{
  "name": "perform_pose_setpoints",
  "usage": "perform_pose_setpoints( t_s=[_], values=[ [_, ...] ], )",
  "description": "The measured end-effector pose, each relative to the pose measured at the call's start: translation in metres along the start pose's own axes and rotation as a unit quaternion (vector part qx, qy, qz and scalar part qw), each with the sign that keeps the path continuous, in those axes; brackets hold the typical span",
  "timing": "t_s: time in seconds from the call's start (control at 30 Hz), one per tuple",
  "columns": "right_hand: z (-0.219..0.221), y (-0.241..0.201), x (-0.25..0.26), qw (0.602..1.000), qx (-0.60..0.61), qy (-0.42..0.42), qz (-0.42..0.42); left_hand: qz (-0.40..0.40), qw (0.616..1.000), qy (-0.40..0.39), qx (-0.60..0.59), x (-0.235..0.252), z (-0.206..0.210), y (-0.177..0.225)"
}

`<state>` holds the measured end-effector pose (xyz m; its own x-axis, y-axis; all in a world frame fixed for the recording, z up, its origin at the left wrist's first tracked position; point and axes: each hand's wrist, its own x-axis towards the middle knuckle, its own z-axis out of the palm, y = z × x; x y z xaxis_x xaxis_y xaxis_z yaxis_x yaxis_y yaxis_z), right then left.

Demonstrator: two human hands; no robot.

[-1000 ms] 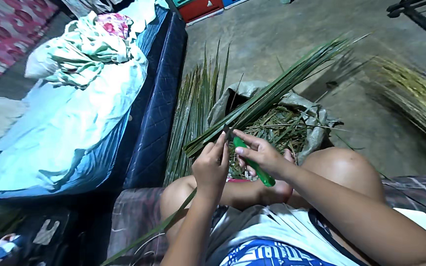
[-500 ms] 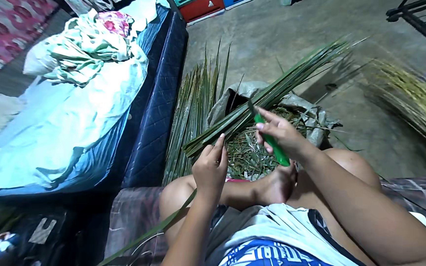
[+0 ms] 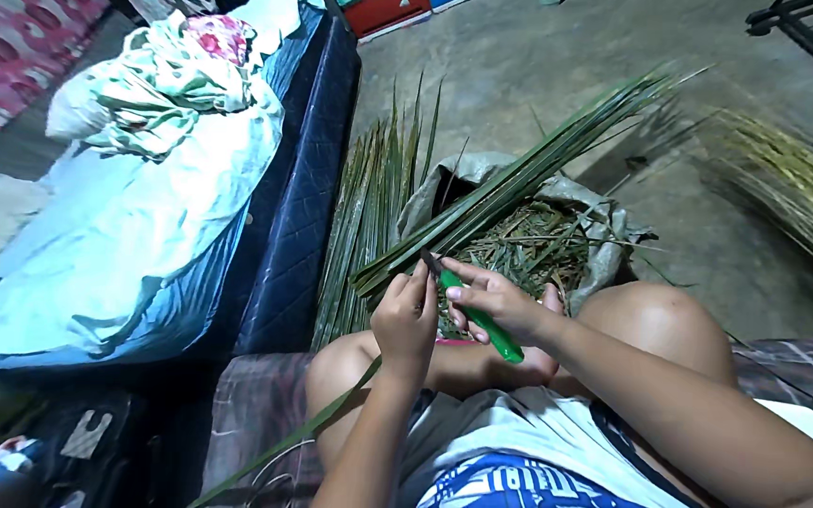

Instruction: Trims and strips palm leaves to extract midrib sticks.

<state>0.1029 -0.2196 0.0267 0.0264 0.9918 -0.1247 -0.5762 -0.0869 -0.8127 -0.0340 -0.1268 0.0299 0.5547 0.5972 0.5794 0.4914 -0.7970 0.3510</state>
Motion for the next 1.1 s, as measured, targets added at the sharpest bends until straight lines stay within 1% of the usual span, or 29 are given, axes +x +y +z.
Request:
perform_pose_setpoints(
  t_s=[0.23,0.37,0.43,0.53,0.6,0.63,0.67,0.77,0.83,0.97,1.1],
  values=[
    [-0.004,-0.004,0.001,0.992,-0.091,0.088,-0.015,0.000,1.000,-0.012,0.013,-0.001,0.000,0.001],
    [-0.016,-0.014,0.003,0.985,-0.105,0.131,-0.028,0.005,1.000,-0.011,0.016,-0.002,-0.004,-0.003],
    [-0.025,-0.017,0.004,0.981,-0.105,0.153,-0.054,0.006,1.000,-0.010,0.015,-0.002,-0.005,-0.003],
    [-0.038,-0.027,0.003,0.969,-0.094,0.208,-0.090,0.010,1.000,-0.003,0.015,-0.003,-0.006,-0.006],
    [-0.044,-0.032,0.000,0.967,-0.075,0.221,-0.100,0.009,1.000,-0.004,0.016,-0.003,-0.007,-0.007],
    [-0.045,-0.033,-0.002,0.972,-0.067,0.203,-0.096,0.007,1.000,-0.005,0.019,-0.002,-0.008,-0.008],
    [-0.044,-0.033,-0.004,0.980,-0.066,0.165,-0.086,0.006,1.000,-0.005,0.022,-0.002,-0.008,-0.008],
    [-0.032,-0.023,-0.007,0.996,-0.087,0.017,-0.031,0.003,1.000,-0.006,0.023,0.000,-0.008,-0.007],
    [-0.021,-0.015,-0.005,0.995,-0.094,-0.032,0.005,0.002,1.000,-0.008,0.021,0.000,-0.008,-0.006],
    [-0.009,-0.006,-0.001,0.998,-0.048,-0.045,0.025,0.017,0.999,0.020,0.042,-0.001,-0.005,-0.003],
    [-0.010,-0.009,0.000,1.000,-0.010,-0.001,0.017,0.049,0.997,0.040,0.048,-0.003,-0.003,-0.008]
  ],
)
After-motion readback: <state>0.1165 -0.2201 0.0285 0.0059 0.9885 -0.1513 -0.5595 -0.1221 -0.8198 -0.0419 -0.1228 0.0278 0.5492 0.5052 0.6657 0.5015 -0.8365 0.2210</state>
